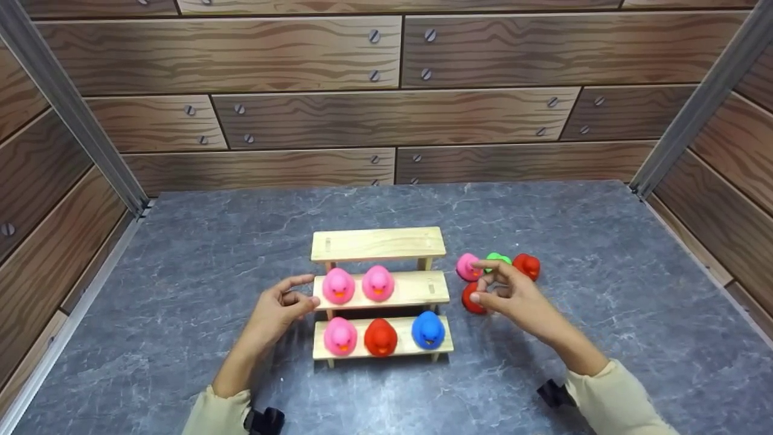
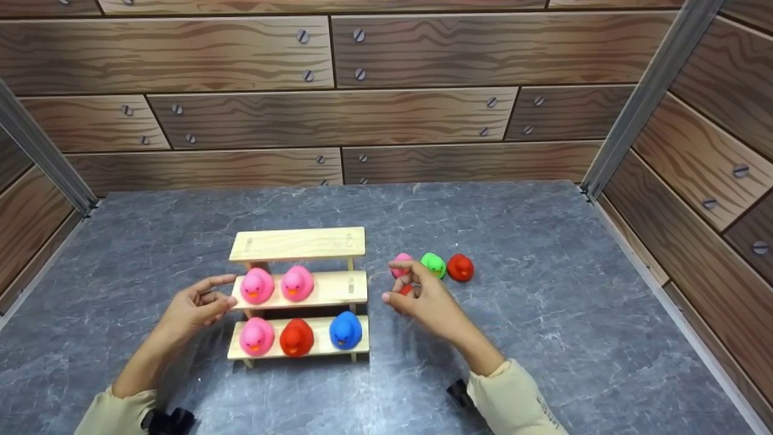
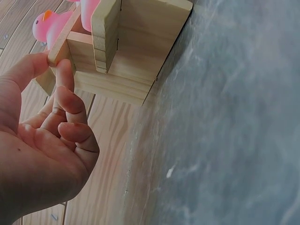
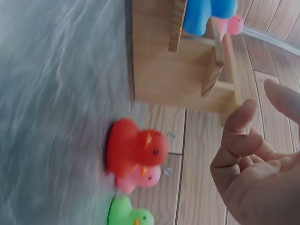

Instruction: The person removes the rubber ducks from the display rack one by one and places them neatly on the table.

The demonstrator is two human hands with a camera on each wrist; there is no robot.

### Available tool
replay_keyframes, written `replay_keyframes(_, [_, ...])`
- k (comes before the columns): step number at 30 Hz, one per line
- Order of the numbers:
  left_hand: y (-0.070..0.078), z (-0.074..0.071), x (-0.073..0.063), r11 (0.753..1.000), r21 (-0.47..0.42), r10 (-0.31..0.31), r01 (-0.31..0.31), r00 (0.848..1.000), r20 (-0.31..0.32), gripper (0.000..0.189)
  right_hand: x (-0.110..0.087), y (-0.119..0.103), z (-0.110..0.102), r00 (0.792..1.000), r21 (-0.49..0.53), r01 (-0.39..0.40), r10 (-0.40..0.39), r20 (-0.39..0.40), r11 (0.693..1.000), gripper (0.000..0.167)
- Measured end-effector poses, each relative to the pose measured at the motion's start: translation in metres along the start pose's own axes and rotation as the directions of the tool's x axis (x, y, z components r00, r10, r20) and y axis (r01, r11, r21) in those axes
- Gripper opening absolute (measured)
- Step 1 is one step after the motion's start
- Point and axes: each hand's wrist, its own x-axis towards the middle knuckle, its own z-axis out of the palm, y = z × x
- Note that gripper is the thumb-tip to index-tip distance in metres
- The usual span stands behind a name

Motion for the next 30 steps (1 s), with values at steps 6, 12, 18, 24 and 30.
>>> replay_keyframes(6, [0.001,0.000,-0.001,1.000,-0.001,0.004,-0.004,1.000,0.005,0.052,0.003,-0.007,0.010,1.000,0.063,-0.001,0.003,-0.020,0.998,0.058])
replay_keyframes(12, [0.000,0.000,-0.001,1.000,-0.004,0.009,-0.009,1.000,0.015,0.052,0.005,-0.015,0.018,1.000,0.092,-0.009,0.009,0.002,0.996,0.059])
replay_keyframes(18, [0.002,-0.001,-0.001,1.000,0.010,0.021,-0.021,1.000,0.013,0.052,0.010,-0.025,0.027,0.999,0.086,0.029,-0.031,0.026,0.996,0.057])
replay_keyframes(24, [0.001,-0.001,-0.001,1.000,0.004,0.009,-0.009,1.000,0.003,0.051,0.015,-0.034,0.039,0.996,0.093,0.059,-0.064,0.055,0.994,0.058])
replay_keyframes(30, [0.000,0.000,0.000,1.000,0.001,0.004,-0.004,1.000,-0.002,0.051,0.019,-0.038,0.052,0.996,0.124,0.061,-0.068,0.059,0.990,0.059])
